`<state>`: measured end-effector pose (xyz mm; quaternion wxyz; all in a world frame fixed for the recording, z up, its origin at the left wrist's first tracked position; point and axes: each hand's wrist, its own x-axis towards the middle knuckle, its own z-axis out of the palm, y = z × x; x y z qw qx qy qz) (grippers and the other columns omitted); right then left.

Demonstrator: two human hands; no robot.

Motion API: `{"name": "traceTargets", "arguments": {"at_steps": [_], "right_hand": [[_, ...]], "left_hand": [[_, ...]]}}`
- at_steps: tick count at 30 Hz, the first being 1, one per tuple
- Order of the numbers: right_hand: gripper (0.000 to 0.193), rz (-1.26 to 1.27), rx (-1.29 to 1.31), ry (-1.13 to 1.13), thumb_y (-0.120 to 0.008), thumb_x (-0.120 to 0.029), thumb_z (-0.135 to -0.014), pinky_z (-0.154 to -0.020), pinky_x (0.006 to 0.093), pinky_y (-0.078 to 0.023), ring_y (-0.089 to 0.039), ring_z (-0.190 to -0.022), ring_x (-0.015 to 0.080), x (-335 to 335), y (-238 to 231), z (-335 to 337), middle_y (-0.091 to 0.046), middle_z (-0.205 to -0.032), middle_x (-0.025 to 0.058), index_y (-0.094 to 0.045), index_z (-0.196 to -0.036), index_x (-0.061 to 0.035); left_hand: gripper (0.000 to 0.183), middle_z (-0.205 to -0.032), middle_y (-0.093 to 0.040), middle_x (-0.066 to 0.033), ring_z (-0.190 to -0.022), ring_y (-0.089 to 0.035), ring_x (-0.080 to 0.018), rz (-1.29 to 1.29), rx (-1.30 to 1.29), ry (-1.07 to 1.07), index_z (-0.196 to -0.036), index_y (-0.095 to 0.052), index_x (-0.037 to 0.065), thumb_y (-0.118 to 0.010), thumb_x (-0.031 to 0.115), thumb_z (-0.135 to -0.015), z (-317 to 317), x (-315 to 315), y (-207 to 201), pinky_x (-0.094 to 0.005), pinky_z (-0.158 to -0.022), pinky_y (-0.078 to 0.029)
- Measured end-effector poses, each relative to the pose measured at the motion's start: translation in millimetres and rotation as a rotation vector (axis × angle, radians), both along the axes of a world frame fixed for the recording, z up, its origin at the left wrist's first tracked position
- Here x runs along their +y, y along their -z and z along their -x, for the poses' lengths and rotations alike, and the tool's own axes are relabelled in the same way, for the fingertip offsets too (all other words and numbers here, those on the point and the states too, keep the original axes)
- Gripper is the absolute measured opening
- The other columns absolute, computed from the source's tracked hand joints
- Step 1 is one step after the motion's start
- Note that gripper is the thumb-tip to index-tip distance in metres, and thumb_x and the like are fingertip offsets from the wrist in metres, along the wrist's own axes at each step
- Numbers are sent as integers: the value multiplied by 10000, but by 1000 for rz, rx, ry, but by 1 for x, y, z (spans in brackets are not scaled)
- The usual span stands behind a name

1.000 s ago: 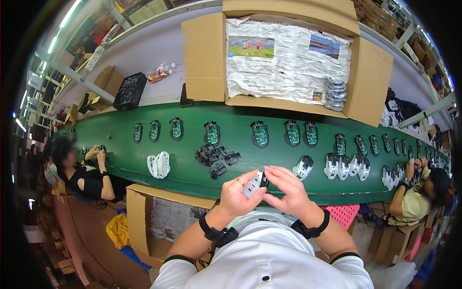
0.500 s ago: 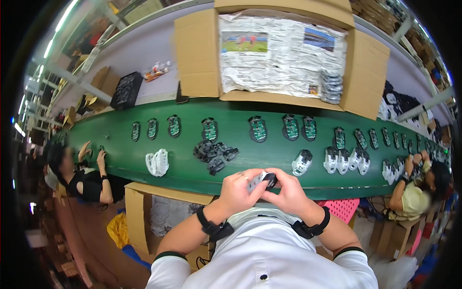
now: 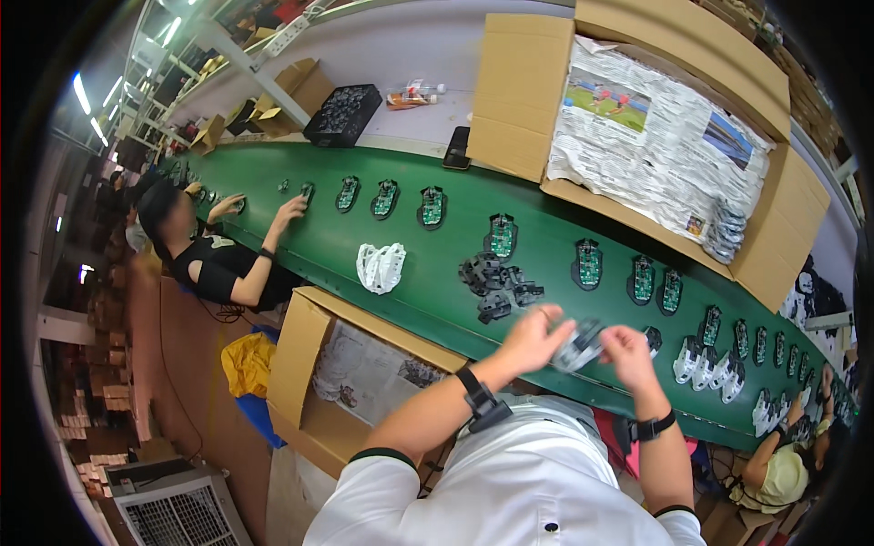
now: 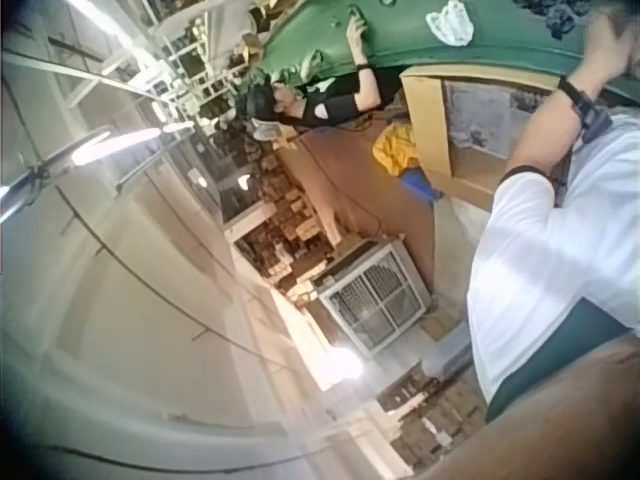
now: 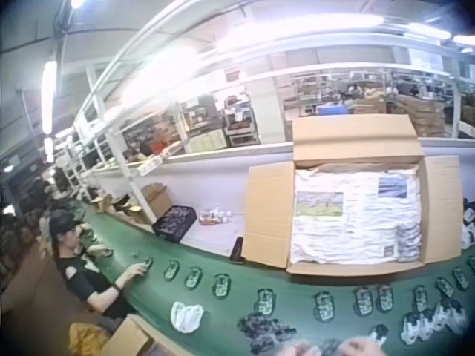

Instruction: The person assembles small electronic devices on a green workbench. They pick up white plastic casings and black internal components, fit them together, and place the assembled units on the table. The person also handles small plastic bags containing parts and places them into a cardboard box.

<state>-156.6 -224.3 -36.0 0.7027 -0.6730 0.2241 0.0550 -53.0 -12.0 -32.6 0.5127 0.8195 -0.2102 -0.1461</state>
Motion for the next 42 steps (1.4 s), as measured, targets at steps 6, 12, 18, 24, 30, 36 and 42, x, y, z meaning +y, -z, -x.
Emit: {"name": "traceTargets", "arguments": {"at_steps": [6,12,18,24,30,36,42], "right_hand": [[377,1084,-124,-76,-653,-48,-820,-1016,462,-474,-579,-1177,389,-23,35,-31,-624,-1284,194,-635,-1195,-21],[493,1088,-379,-409,-726,-145,-808,-1094,429,-432,-529,-1288,343,67,63,-93,-571,-1393,144,-619,-1286,-88],[327,1049,-329,-287,-736,-206,-836,-1017,432,-467,-576,-1203,329,86,77,-103,-637,-1287,117,-678,-1137,-94],[176,738,99,118,-708,-196,-870,-992,439,-476,-603,-1134,371,57,88,-70,-682,-1140,185,-737,-886,-23],[677,1157,-256,-324,-682,-66,-759,-1109,462,-399,-431,-1345,405,42,62,-32,-396,-1516,195,-488,-1408,-74],[575,1084,-167,-555,-730,-140,-789,-1078,450,-435,-412,-1381,328,27,53,-45,-441,-1503,114,-559,-1338,-113],[587,960,-329,-336,-782,-187,-781,-1030,453,-478,-554,-1217,376,14,54,-53,-613,-1302,158,-561,-1305,-47]], "left_hand": [[583,-1391,-501,-279,-1330,-441,-434,-549,-658,-661,-1331,-516,-41,-667,271,-863,-137,151,21,-511,-1120,-344],[744,-1609,-272,-223,-1497,-212,-413,-1017,-580,-332,-1470,-444,32,-690,283,-814,-115,167,48,-581,-1189,-191],[677,-1422,-451,-238,-1302,-414,-432,-727,-604,-409,-1375,-496,10,-727,184,-763,-91,178,63,-510,-1106,-351],[756,-1322,-550,-220,-1225,-512,-397,-765,-566,-264,-1396,-470,-21,-783,200,-744,-127,196,55,-476,-1061,-413],[739,-1210,-606,-206,-1120,-587,-391,-821,-198,-406,-1307,-526,-6,-843,303,-715,-137,168,42,-475,-991,-461],[527,-969,-683,-182,-862,-681,-262,-169,-130,-510,-1071,-514,-15,-842,289,-793,-111,121,9,-351,-757,-546],[236,-879,-650,-46,-759,-613,-77,598,323,-259,-1063,-484,45,-687,67,-943,-54,69,-4,-226,-650,-499]]}}
